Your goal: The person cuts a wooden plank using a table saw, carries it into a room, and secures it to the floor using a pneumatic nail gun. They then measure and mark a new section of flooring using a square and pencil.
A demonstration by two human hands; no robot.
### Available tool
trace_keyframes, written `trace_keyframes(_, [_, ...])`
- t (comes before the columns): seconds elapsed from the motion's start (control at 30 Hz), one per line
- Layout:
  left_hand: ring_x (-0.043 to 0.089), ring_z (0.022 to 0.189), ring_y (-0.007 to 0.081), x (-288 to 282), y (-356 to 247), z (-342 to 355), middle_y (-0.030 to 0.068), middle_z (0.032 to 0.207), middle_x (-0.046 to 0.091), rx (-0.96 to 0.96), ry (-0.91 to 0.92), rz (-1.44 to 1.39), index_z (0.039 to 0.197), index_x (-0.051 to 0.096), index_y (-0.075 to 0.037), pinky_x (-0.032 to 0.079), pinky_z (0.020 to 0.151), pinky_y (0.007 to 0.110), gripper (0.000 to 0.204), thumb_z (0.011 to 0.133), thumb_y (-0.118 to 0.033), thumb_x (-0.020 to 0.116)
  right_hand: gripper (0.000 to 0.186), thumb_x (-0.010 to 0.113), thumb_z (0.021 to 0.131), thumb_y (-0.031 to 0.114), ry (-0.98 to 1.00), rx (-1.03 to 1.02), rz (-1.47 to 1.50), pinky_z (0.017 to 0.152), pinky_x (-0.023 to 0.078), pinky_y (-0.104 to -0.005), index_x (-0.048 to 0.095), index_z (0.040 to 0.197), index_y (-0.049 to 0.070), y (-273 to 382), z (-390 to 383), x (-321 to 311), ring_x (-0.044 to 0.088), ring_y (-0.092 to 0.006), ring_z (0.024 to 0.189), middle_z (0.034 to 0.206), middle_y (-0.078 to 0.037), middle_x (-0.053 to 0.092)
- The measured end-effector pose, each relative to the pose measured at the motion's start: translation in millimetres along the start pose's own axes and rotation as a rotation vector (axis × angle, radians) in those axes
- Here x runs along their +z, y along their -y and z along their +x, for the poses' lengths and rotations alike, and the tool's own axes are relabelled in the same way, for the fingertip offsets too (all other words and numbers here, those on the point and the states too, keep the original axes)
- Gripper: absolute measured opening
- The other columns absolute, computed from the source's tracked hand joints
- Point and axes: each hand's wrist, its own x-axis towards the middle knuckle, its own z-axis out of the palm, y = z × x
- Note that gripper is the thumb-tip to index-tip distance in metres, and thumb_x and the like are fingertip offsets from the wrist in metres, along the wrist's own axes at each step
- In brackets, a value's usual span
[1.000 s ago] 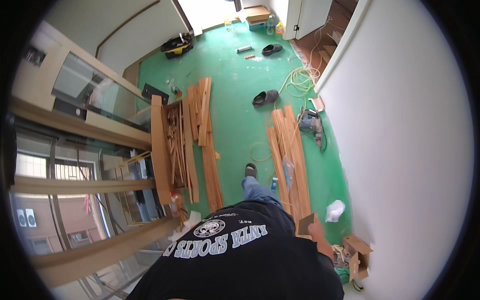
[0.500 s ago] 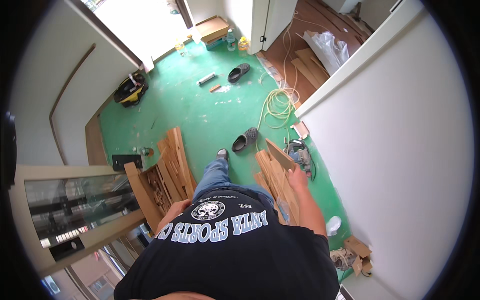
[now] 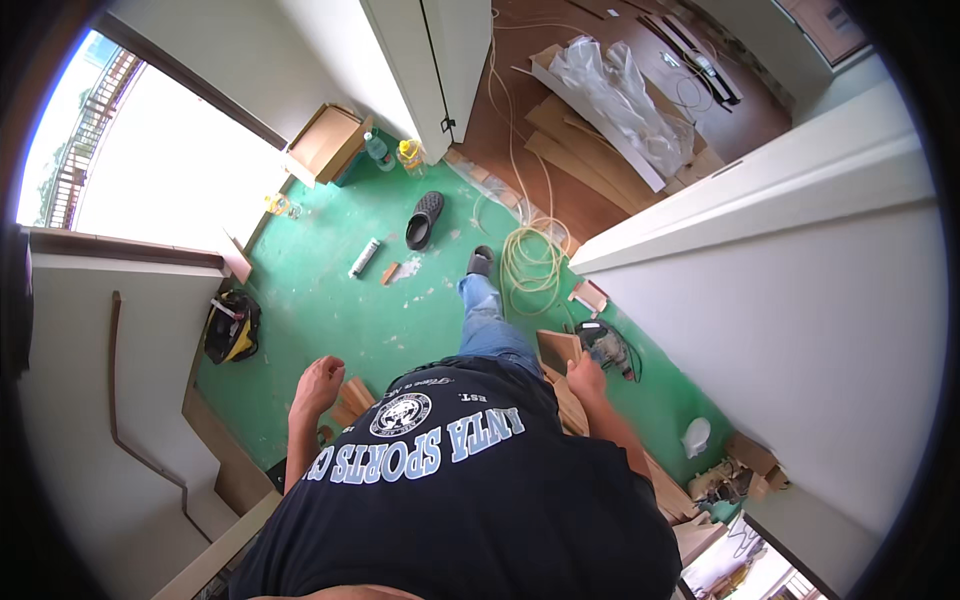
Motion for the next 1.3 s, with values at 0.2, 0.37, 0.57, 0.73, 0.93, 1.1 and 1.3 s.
trace_keyframes(0.2, [0.069,0.099,0.0344,-36,-81,185,0.0172,0.103,0.072,-0.058,0.193,-0.015,0.114,0.07,-0.005,0.054,0.092,0.044,0.027,0.097,-0.025,0.061,0.052,0.068,0.091,0.034,0.225,-0.006,-0.083,0.098,0.053,-0.0519,0.062,0.131,0.001,104,178,-114,0.065,-0.0459,0.113,0.121,-0.03,0.068])
trace_keyframes(0.37, [0.07,0.104,0.034,-91,-166,338,0.0171,0.108,0.073,0.067,0.259,-0.064,0.121,0.068,-0.006,0.054,0.093,0.043,0.032,0.097,-0.027,0.061,0.045,0.067,0.094,0.033,0.175,-0.143,-0.142,0.1,0.052,-0.052,0.06,0.126,0.002,212,261,-246,0.066,-0.0434,0.114,0.118,-0.026,0.07])
trace_keyframes(0.57, [0.065,0.115,0.0409,-131,-261,508,0.0208,0.126,0.068,0.325,0.417,0.114,0.124,0.067,-0.007,0.051,0.1,0.048,0.037,0.094,-0.028,0.063,0.045,0.064,0.096,0.033,-0.165,-0.056,0.15,0.087,0.053,-0.0586,0.057,0.127,0.001,249,264,-298,0.067,-0.0509,0.098,0.102,-0.03,0.07])
trace_keyframes(0.73, [0.065,0.119,0.037,-172,-407,675,0.0193,0.124,0.07,0.505,0.457,0.18,0.127,0.068,-0.009,0.051,0.102,0.047,0.04,0.094,-0.032,0.062,0.038,0.06,0.099,0.033,-0.298,0.111,0.414,0.081,0.049,-0.0624,0.056,0.122,0.003,283,255,-324,0.064,-0.0543,0.094,0.1,-0.032,0.069])
trace_keyframes(0.93, [0.065,0.113,0.0386,-117,-575,912,0.0195,0.118,0.069,0.792,0.407,0.244,0.114,0.071,-0.008,0.052,0.097,0.047,0.037,0.094,-0.037,0.059,0.039,0.063,0.098,0.035,-0.459,0.347,0.602,0.082,0.05,-0.0581,0.059,0.116,0.001,335,314,-388,0.066,-0.0521,0.097,0.101,-0.031,0.069])
trace_keyframes(1.1, [0.063,0.116,0.0366,-40,-718,932,0.0141,0.123,0.067,1.497,0.448,0.135,0.116,0.071,-0.011,0.05,0.098,0.048,0.044,0.1,-0.049,0.057,0.04,0.068,0.098,0.03,-0.806,0.372,0.937,0.086,0.053,-0.0439,0.062,0.12,-0.003,396,376,-462,0.07,-0.0347,0.097,0.102,-0.022,0.072])
trace_keyframes(1.3, [0.066,0.106,0.0401,-77,-828,912,0.0194,0.107,0.072,1.527,0.904,0.402,0.111,0.074,-0.012,0.052,0.091,0.048,0.052,0.103,-0.056,0.048,0.041,0.064,0.103,0.026,-0.87,0.44,1.526,0.094,0.051,-0.0329,0.058,0.129,-0.005,407,409,-535,0.064,-0.0184,0.106,0.116,-0.012,0.069])
